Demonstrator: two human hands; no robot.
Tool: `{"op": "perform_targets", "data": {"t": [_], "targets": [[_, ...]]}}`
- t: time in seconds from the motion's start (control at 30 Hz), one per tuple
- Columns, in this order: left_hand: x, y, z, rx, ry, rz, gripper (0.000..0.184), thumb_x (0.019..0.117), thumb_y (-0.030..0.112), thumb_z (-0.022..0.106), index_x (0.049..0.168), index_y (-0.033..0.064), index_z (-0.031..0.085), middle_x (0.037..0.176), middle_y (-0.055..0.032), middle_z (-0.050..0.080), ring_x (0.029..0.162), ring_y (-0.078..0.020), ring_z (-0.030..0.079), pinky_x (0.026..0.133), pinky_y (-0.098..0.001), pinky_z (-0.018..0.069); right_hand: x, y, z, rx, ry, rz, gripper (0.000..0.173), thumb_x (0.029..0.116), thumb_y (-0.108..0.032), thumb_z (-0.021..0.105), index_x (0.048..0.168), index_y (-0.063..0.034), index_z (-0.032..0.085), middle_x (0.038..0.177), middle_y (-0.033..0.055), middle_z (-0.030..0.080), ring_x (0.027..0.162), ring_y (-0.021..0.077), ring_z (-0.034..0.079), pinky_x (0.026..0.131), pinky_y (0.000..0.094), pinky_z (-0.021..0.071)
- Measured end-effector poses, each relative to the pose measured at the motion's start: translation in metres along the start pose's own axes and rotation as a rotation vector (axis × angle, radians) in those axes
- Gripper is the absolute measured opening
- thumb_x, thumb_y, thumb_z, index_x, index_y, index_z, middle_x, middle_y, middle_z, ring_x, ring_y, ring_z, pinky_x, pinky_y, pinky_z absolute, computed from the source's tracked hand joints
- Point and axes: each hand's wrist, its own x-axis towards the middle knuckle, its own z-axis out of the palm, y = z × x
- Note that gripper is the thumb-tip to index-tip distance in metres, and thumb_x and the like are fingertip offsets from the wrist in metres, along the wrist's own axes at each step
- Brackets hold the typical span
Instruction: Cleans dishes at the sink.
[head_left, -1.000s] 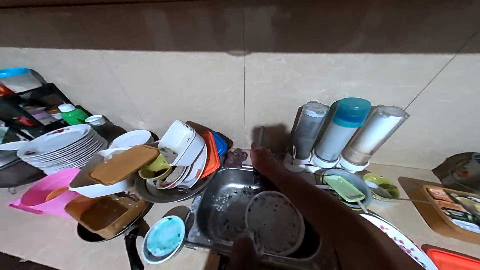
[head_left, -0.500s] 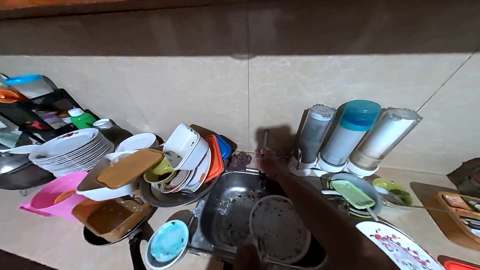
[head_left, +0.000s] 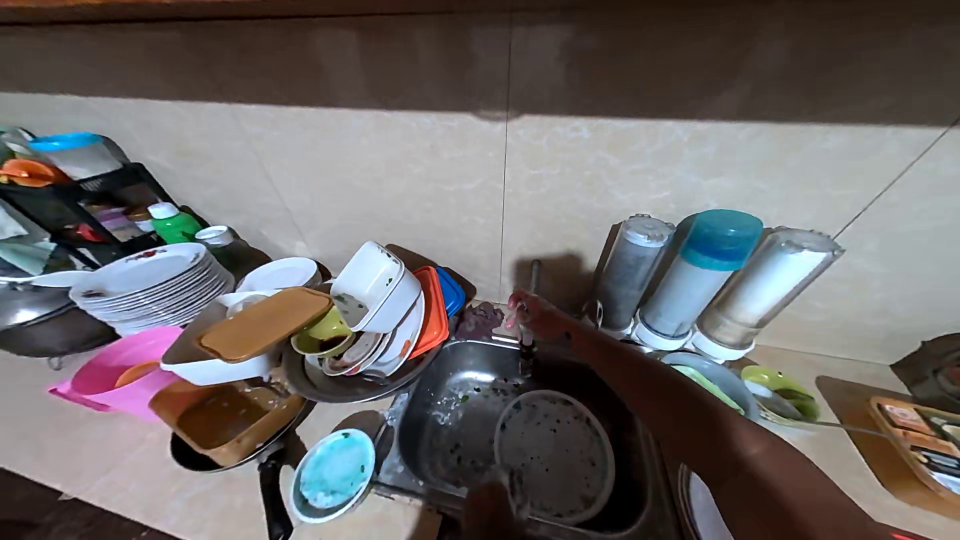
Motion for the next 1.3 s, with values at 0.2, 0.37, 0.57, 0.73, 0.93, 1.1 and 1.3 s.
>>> {"op": "perform_targets", "data": {"t": [0.2, 0.37, 0.57, 0.73, 0.93, 1.1, 1.3], "targets": [[-0.003, -0.001, 0.0, -0.023, 0.049, 0.028, 0.057, 0.0962, 0.039, 0.066, 0.141, 0.0045, 0.058, 0.129, -0.0216, 0.067, 0.118, -0.0393, 0.066, 0.099, -0.0565, 0.0517, -0.019, -0.031, 0.034, -0.104, 0.37, 0.333, 0.047, 0.1105, -0.022, 0.041, 0.15, 0.0044, 0.04, 0.146, 0.0253, 0.052, 0.137, 0.0327, 0.051, 0.115, 0.0439, 0.0389], [0.002, -0.006, 0.005, -0.023, 0.101, 0.062, 0.058, 0.0961, 0.042, 0.065, 0.141, 0.0059, 0.058, 0.128, -0.0198, 0.068, 0.117, -0.0373, 0.067, 0.098, -0.054, 0.0528, -0.02, -0.042, 0.019, -0.357, 0.099, 0.392, 0.05, 0.106, -0.023, 0.048, 0.146, 0.0055, 0.044, 0.149, 0.0258, 0.047, 0.141, 0.036, 0.045, 0.116, 0.0502, 0.0356], [-0.002, -0.001, 0.001, 0.019, -0.024, -0.013, 0.06, 0.0958, 0.042, 0.066, 0.137, -0.0017, 0.06, 0.131, -0.0252, 0.065, 0.123, -0.0418, 0.063, 0.101, -0.0572, 0.0504, -0.008, -0.051, -0.004, -0.308, -0.076, 0.53, 0.042, 0.1074, -0.028, 0.05, 0.129, 0.007, 0.058, 0.124, 0.0254, 0.061, 0.112, 0.0327, 0.061, 0.099, 0.0494, 0.0456], [0.004, -0.006, 0.007, -0.005, 0.014, 0.028, 0.057, 0.0984, 0.043, 0.062, 0.138, 0.0018, 0.06, 0.13, -0.0233, 0.066, 0.121, -0.0407, 0.064, 0.099, -0.0572, 0.0513, 0.0, -0.056, -0.009, -0.18, -0.021, 0.55, 0.038, 0.1095, -0.027, 0.047, 0.124, 0.0061, 0.056, 0.099, 0.0144, 0.057, 0.079, 0.0157, 0.053, 0.076, 0.0317, 0.0462], [0.009, -0.007, 0.01, -0.008, 0.034, 0.048, 0.06, 0.0992, 0.048, 0.059, 0.14, 0.0036, 0.058, 0.13, -0.021, 0.067, 0.12, -0.0381, 0.065, 0.099, -0.055, 0.0523, -0.001, -0.071, -0.002, -0.493, -0.151, 0.569, 0.04, 0.1105, -0.02, 0.042, 0.125, 0.0136, 0.057, 0.129, 0.0277, 0.058, 0.117, 0.0327, 0.058, 0.101, 0.0471, 0.0438], [0.008, -0.005, 0.005, -0.009, 0.035, 0.055, 0.059, 0.0989, 0.045, 0.06, 0.142, 0.0062, 0.056, 0.131, -0.0198, 0.066, 0.121, -0.037, 0.065, 0.099, -0.0543, 0.0523, 0.005, -0.051, -0.015, -0.678, -0.294, 0.477, 0.042, 0.1064, -0.01, 0.048, 0.142, 0.0111, 0.041, 0.129, 0.0299, 0.055, 0.117, 0.0368, 0.057, 0.098, 0.0503, 0.0455], [0.011, -0.008, 0.006, -0.012, 0.045, 0.06, 0.062, 0.0981, 0.049, 0.059, 0.144, 0.0077, 0.056, 0.132, -0.0183, 0.066, 0.119, -0.0357, 0.066, 0.099, -0.0537, 0.0527, -0.01, -0.048, -0.028, -1.03, -0.329, 0.058, 0.042, 0.1068, -0.007, 0.048, 0.149, -0.0053, 0.046, 0.136, 0.0255, 0.059, 0.127, 0.0444, 0.057, 0.107, 0.0584, 0.0428]]}}
